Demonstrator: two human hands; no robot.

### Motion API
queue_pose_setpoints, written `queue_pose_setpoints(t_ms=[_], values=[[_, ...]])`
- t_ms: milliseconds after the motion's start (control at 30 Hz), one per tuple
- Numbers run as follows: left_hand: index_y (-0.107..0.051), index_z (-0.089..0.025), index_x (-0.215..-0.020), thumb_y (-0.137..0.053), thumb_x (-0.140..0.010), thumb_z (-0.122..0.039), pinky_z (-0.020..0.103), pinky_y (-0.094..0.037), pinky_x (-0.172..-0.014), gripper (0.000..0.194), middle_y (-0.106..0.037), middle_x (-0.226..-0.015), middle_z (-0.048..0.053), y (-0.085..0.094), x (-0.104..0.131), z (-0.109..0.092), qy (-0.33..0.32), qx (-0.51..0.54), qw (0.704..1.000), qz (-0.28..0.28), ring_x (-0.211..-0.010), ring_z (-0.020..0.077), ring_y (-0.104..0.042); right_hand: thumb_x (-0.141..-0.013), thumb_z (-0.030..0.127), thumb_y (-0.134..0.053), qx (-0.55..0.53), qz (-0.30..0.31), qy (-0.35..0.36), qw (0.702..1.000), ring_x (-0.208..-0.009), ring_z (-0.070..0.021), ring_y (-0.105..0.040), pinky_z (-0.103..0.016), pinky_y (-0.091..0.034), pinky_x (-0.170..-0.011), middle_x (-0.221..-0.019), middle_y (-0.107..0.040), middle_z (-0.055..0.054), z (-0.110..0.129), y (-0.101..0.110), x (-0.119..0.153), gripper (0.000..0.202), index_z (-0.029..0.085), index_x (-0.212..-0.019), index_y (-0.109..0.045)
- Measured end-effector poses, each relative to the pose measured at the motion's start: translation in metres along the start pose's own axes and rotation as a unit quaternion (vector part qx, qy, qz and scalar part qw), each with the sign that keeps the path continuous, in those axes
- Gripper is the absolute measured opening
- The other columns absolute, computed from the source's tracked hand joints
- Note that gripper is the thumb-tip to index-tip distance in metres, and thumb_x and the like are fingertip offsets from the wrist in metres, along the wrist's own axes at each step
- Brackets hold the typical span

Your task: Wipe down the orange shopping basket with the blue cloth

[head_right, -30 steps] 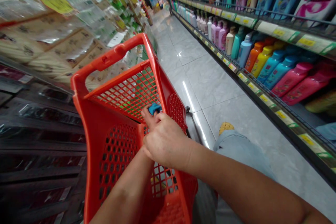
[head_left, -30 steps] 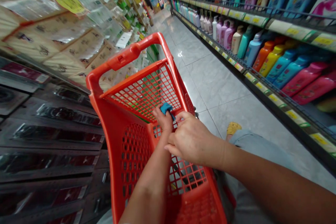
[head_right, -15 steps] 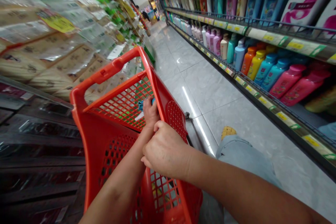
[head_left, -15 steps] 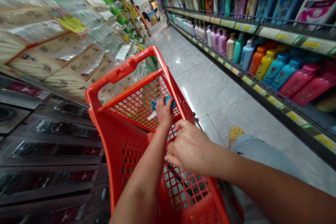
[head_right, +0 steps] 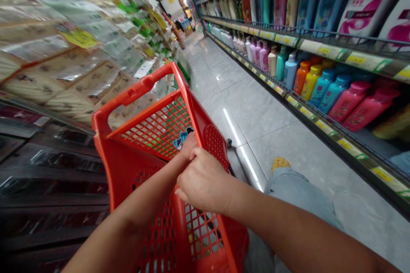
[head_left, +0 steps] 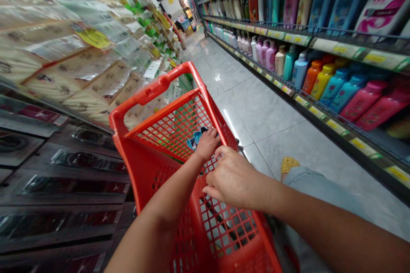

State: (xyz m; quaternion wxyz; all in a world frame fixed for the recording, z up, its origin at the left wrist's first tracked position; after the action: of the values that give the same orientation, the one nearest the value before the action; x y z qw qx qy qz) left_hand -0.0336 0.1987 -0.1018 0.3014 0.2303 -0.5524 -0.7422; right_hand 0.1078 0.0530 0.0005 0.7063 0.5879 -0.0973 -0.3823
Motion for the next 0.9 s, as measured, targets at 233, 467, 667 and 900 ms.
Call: queue_pose_setpoints(t_ms=[233, 467, 667, 900], values=[[-0.064, -0.025, -0.124, -0.045, -0.099, -0.025, 0.045, -0.047, -0.095, 0.032, -0.060, -0.127, 0.014, 0.069, -0.003, 0.044, -0.002, -0.070, 0.997, 0.033, -0.122, 0.0303, -0.051, -0.095, 0.042, -0.062, -0.021, 0.007, -0.006, 1.000, -0.068, -0.0190, -0.066, -0.038, -0.033, -0.091, -0.067, -0.076, -0.004, -0.004, 0.002, 0.003, 0.033, 0.020, -0.077, -0.079], [-0.068, -0.027, -0.118, -0.053, -0.093, -0.022, 0.038, -0.051, -0.083, 0.030, -0.060, -0.118, 0.013, 0.100, 0.051, 0.070, 0.088, -0.114, 0.985, 0.093, -0.109, 0.0282, -0.057, -0.095, 0.042, -0.062, -0.017, 0.007, -0.001, 1.000, -0.071, -0.0181, -0.064, -0.036, -0.033, -0.085, -0.071, -0.077, -0.005, -0.006, 0.005, 0.003, 0.033, 0.019, -0.078, -0.078], [-0.071, -0.026, -0.109, -0.053, -0.091, -0.022, 0.031, -0.047, -0.065, 0.025, -0.062, -0.106, 0.010, 0.112, 0.075, 0.071, 0.187, -0.149, 0.964, 0.116, -0.094, 0.0257, -0.063, -0.096, 0.041, -0.061, -0.015, -0.004, 0.015, 1.000, -0.068, -0.0174, -0.062, -0.036, -0.032, -0.085, -0.069, -0.076, -0.004, -0.005, 0.000, 0.002, 0.034, 0.019, -0.077, -0.077], [-0.069, -0.026, -0.118, -0.051, -0.090, -0.031, 0.034, -0.048, -0.066, 0.034, -0.063, -0.114, 0.010, 0.142, 0.103, 0.089, 0.398, -0.141, 0.906, 0.032, -0.095, 0.0283, -0.065, -0.095, 0.040, -0.063, -0.040, -0.020, 0.022, 0.999, -0.065, -0.0163, -0.058, -0.035, -0.031, -0.085, -0.064, -0.074, -0.002, -0.007, -0.003, 0.002, 0.032, 0.021, -0.073, -0.077]])
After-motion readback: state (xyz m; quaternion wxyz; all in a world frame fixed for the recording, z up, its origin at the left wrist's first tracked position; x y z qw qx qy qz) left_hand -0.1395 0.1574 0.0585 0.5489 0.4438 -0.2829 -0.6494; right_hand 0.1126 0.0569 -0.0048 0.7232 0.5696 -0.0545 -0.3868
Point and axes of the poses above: each hand's wrist, its own x-axis away from the middle knuckle, its own y-axis out of the back of the hand, z = x × y, the point moved 2 cm from there along -x, towards the middle knuckle
